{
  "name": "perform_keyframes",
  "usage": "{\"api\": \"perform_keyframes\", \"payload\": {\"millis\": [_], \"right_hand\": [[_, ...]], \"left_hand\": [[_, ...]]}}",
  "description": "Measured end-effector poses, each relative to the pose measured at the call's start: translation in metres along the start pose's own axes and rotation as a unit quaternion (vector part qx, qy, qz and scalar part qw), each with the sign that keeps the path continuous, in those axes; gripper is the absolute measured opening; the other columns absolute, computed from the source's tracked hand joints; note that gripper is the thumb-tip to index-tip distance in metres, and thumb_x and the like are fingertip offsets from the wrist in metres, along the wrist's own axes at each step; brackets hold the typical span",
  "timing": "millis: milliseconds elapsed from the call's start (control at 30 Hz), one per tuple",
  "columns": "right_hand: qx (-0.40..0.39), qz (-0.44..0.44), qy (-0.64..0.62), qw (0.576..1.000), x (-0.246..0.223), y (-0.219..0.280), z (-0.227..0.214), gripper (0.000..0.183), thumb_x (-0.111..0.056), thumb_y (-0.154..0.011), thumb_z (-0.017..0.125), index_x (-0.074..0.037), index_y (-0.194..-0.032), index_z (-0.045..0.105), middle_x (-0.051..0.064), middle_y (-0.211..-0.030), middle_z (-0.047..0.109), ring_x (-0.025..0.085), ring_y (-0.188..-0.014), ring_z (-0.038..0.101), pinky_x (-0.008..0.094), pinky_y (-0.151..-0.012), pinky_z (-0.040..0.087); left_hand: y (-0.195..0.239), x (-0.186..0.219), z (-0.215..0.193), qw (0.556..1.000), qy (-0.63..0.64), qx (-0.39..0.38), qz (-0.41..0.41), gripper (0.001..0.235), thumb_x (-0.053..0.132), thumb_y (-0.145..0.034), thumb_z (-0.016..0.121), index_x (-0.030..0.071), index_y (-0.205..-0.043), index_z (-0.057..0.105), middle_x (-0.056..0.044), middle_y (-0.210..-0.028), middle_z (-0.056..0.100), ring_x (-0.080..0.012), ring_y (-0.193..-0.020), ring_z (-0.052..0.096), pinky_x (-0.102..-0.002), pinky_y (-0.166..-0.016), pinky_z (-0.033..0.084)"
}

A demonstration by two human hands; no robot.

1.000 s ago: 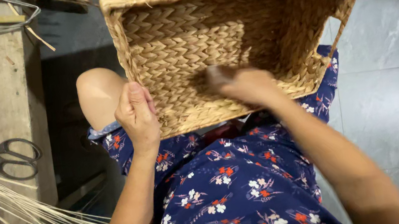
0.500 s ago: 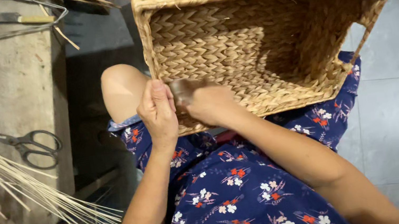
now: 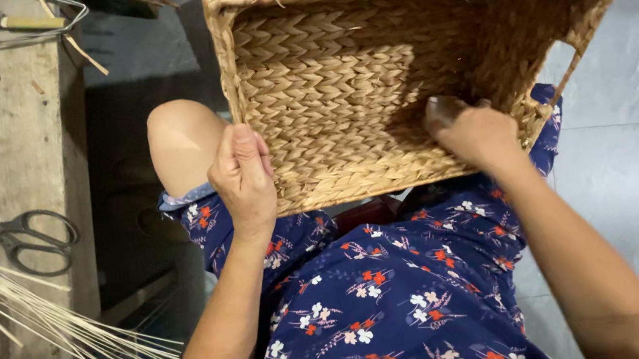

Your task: The person sits on the floor and brushes the exterior and interior surfaces of a woven basket using a white brush. The person rotates the basket to access different sides and the inside, then places it back into a stack of similar baskets.

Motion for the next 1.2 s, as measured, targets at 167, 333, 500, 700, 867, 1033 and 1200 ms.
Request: {"api": "perform_keyframes", "payload": {"millis": [167, 333, 500, 700, 867, 1033, 1200], "right_hand": [[-0.035, -0.142, -0.051, 0.988, -0.112, 0.045, 0.017, 0.060, -0.060, -0.095, 0.042, -0.011, -0.104, 0.075, 0.019, -0.097, 0.074, 0.037, -0.091, 0.072, 0.048, -0.081, 0.058], [0.128, -0.326, -0.121, 0.929, -0.181, 0.101, 0.011, 0.049, -0.051, -0.092, 0.057, -0.013, -0.118, 0.071, 0.020, -0.103, 0.071, 0.036, -0.091, 0.070, 0.048, -0.079, 0.057], [0.024, -0.206, -0.147, 0.967, -0.082, 0.061, 0.008, 0.056, -0.066, -0.082, 0.061, -0.017, -0.107, 0.072, 0.014, -0.109, 0.072, 0.033, -0.097, 0.070, 0.048, -0.082, 0.055], [0.071, -0.024, 0.035, 0.997, 0.021, 0.039, -0.013, 0.070, -0.067, -0.096, 0.038, -0.019, -0.139, 0.062, 0.027, -0.114, 0.068, 0.042, -0.100, 0.070, 0.054, -0.086, 0.054], [0.025, -0.113, 0.004, 0.993, -0.075, 0.057, -0.007, 0.066, -0.064, -0.088, 0.049, -0.008, -0.111, 0.073, 0.024, -0.112, 0.069, 0.037, -0.097, 0.071, 0.049, -0.082, 0.057], [0.078, -0.295, -0.071, 0.950, -0.193, 0.081, -0.003, 0.053, -0.056, -0.091, 0.051, -0.009, -0.094, 0.075, 0.017, -0.090, 0.074, 0.036, -0.085, 0.072, 0.049, -0.074, 0.057], [-0.067, -0.253, -0.019, 0.965, -0.148, 0.050, 0.019, 0.061, -0.062, -0.089, 0.044, -0.011, -0.088, 0.076, 0.014, -0.087, 0.076, 0.033, -0.084, 0.075, 0.046, -0.076, 0.058]], "left_hand": [[0.003, 0.000, 0.001, 1.000, -0.011, -0.004, -0.001, 0.046, 0.038, -0.113, 0.045, 0.008, -0.079, 0.052, 0.003, -0.061, 0.047, -0.0044, -0.053, 0.044, -0.023, -0.048, 0.034], [0.004, 0.003, -0.004, 0.999, -0.022, -0.005, 0.041, 0.046, 0.037, -0.116, 0.046, 0.008, -0.081, 0.052, 0.003, -0.065, 0.047, -0.0052, -0.057, 0.044, -0.023, -0.052, 0.034], [0.006, -0.001, -0.010, 1.000, -0.020, 0.003, 0.017, 0.046, 0.037, -0.115, 0.044, 0.008, -0.079, 0.050, 0.003, -0.063, 0.046, -0.0050, -0.054, 0.042, -0.023, -0.049, 0.032], [0.003, 0.000, -0.007, 1.000, -0.012, 0.001, -0.003, 0.046, 0.037, -0.114, 0.045, 0.008, -0.079, 0.052, 0.003, -0.062, 0.048, -0.0042, -0.052, 0.045, -0.023, -0.048, 0.035], [0.004, 0.001, -0.003, 1.000, -0.015, -0.002, 0.007, 0.046, 0.037, -0.114, 0.046, 0.007, -0.080, 0.052, 0.003, -0.063, 0.049, -0.0046, -0.054, 0.045, -0.023, -0.049, 0.034], [0.001, 0.004, 0.001, 1.000, -0.020, -0.007, 0.015, 0.045, 0.036, -0.114, 0.046, 0.007, -0.079, 0.052, 0.003, -0.064, 0.051, -0.0047, -0.056, 0.046, -0.023, -0.051, 0.037], [0.003, 0.003, -0.004, 1.000, -0.024, 0.001, 0.009, 0.047, 0.037, -0.114, 0.046, 0.007, -0.078, 0.051, 0.003, -0.062, 0.048, -0.0051, -0.055, 0.045, -0.024, -0.051, 0.035]]}}
Point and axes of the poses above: each hand's wrist, its own y-axis away from the middle knuckle, its own z-axis out of the palm, x = y × z, the point moved 5 cm from there along -y, towards the middle knuckle
